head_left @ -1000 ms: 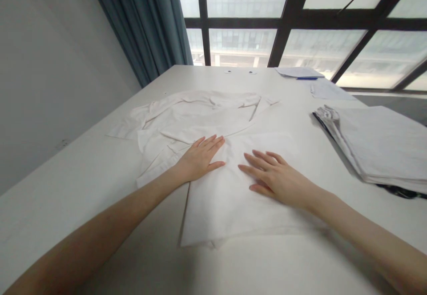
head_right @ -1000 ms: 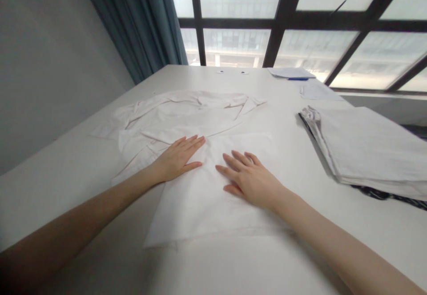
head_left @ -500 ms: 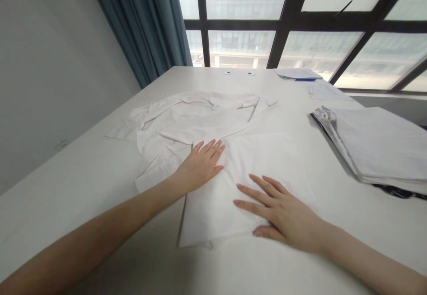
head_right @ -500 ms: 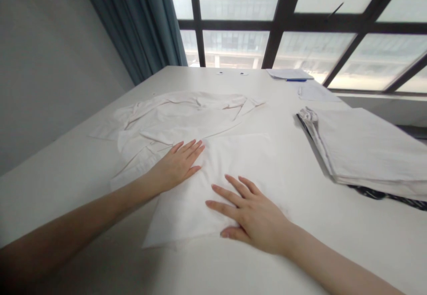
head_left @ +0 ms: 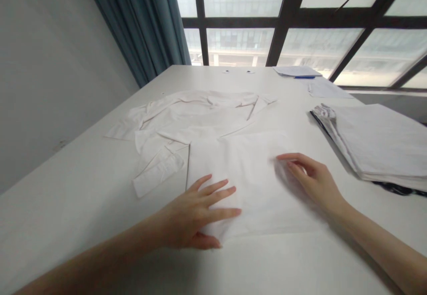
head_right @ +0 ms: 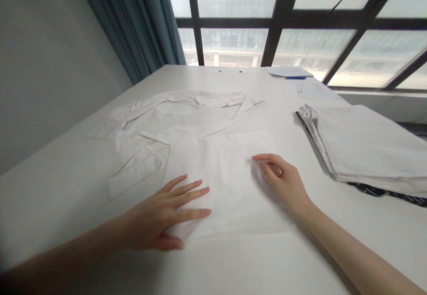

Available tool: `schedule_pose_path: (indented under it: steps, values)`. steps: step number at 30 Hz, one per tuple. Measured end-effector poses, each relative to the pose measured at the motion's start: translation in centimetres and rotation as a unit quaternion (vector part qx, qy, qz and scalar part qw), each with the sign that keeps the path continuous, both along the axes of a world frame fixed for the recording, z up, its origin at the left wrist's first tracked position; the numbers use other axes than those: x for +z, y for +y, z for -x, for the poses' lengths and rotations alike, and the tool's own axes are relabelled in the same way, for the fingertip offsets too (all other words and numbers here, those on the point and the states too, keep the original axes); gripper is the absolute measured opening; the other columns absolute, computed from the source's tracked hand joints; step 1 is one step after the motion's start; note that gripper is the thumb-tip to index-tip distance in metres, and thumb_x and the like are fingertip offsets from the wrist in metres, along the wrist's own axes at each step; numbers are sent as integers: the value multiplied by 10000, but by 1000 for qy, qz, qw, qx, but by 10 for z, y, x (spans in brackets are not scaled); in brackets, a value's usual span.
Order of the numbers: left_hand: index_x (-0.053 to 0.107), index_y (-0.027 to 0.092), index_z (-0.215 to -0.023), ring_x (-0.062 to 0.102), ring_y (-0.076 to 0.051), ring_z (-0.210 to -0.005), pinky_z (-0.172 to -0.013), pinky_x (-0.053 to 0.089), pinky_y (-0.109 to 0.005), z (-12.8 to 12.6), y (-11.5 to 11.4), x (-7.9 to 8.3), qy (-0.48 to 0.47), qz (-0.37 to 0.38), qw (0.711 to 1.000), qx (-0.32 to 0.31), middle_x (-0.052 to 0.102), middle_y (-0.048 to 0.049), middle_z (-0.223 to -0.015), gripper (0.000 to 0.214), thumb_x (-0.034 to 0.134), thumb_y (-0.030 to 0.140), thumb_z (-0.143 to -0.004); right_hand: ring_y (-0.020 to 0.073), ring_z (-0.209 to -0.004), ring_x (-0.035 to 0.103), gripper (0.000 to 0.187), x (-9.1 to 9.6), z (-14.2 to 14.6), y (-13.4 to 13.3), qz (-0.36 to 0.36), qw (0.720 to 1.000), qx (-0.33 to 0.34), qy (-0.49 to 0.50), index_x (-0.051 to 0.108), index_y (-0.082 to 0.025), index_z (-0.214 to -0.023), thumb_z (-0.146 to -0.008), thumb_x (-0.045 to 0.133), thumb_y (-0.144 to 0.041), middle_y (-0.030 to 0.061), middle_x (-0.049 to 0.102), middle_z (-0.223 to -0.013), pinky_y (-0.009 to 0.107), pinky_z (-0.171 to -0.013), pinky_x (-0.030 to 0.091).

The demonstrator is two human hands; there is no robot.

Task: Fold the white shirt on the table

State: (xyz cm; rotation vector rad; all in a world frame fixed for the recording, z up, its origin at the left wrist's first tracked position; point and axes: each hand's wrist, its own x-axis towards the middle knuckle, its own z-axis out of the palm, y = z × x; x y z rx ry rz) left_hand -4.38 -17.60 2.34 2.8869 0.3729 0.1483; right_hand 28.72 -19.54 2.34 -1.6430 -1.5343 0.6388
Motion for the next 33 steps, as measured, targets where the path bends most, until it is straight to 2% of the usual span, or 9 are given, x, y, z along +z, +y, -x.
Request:
schedule_pose_path:
  steps: [3,8,11,15,19,24,27,30,33]
  values:
    - [419,329,-1445,292,-329,-1439,-1177,136,-539,0,1,1,4,2,1000,-19,356,-103,-1551,679,533,661,-864,259,-1016,576,405,-15,-20,16,-81,991,-73,-71,624,-204,-1149,-815,565,-426,126,616,-1169,380,-799,491]
    - [473,304,-1405,348,-324,-1413,-1169,193,-537,1,-2,3,-20,-4,999,-26,452,-97,-1493,588,519,601,-900,222,-786,569,471,-27,-29,25,-51,988,-92,-113,582,-172,-1200,-816,529,-440,103,614,-982,393,-742,481]
    - [558,200,-1297,487,-249,-1321,-1199,187,-472,1,-8,3,-91,-23,995,-40,617,-82,-1333,393,502,381,-953,200,-732,549,445,-25,-26,21,-44,988,-98,-109,593,-190,-1193,-833,518,-440,63,600,-890,360,-698,466]
    - [632,133,-1073,644,-163,-1111,-1210,232,-380,-1,-16,2,-196,-69,978,-32,739,-63,-1083,213,499,137,-907,192,-770,550,417,-23,-25,19,-72,989,-103,-82,588,-208,-1188,-842,525,-432,65,595,-961,336,-698,462]
    - [635,150,-999,687,-129,-1015,-1191,296,-332,0,-17,7,-212,-85,973,-33,759,-51,-1014,170,503,106,-900,189,-756,553,387,-22,-27,18,-63,990,-93,-80,578,-213,-1172,-843,528,-409,51,588,-922,333,-689,456]
    - [627,172,-1050,705,-127,-980,-1161,359,-335,4,-16,20,-218,-83,971,-44,763,-52,-1015,198,514,115,-898,204,-727,586,297,-23,-28,19,-37,988,-104,-105,562,-221,-1060,-794,542,-352,11,596,-786,347,-686,452]
    - [635,175,-1025,704,-128,-982,-1194,291,-337,3,-15,20,-205,-60,976,-44,766,-39,-1000,168,515,129,-917,205,-709,590,228,-22,-28,20,-33,984,-125,-120,546,-234,-978,-771,541,-330,9,608,-777,339,-665,442]
    - [632,198,-1004,682,-122,-1046,-1216,217,-341,1,-12,13,-183,22,982,-50,766,-13,-992,159,482,162,-967,206,-687,581,205,-19,-27,20,-30,984,-129,-122,541,-239,-942,-760,537,-335,3,596,-744,340,-655,437]
    - [622,203,-1104,601,-127,-1198,-1195,239,-310,1,-8,4,-143,83,986,-16,732,-28,-1126,191,466,204,-994,205,-695,585,206,-19,-27,20,-41,985,-125,-112,539,-234,-940,-750,525,-315,4,592,-747,348,-680,450]
